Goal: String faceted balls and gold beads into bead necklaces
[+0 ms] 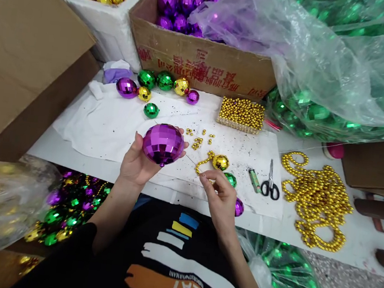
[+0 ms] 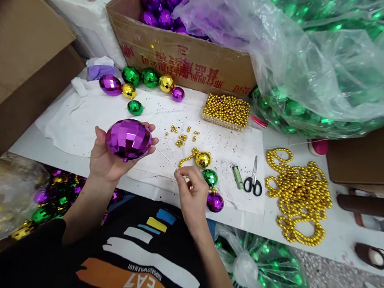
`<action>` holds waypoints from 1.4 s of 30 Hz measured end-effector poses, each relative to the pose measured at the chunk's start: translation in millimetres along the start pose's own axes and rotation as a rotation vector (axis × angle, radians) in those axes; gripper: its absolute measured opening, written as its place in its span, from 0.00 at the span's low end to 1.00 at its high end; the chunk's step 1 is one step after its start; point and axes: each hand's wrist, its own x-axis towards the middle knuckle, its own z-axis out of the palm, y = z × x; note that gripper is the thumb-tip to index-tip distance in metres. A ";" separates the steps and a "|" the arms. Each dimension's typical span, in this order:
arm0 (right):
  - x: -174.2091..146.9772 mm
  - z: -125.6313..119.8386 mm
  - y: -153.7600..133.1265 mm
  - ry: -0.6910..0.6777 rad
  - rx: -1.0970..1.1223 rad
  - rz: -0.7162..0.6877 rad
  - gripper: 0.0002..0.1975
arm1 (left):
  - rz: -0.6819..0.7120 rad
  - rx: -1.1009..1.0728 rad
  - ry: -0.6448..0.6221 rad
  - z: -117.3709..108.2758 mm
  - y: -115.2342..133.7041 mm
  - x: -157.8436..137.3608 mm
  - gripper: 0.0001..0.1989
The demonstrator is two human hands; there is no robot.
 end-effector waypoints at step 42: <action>1.5 6.3 -65.8 0.390 -0.080 -0.704 0.09 | -0.268 -0.362 0.239 -33.5 -33.9 27.5 0.27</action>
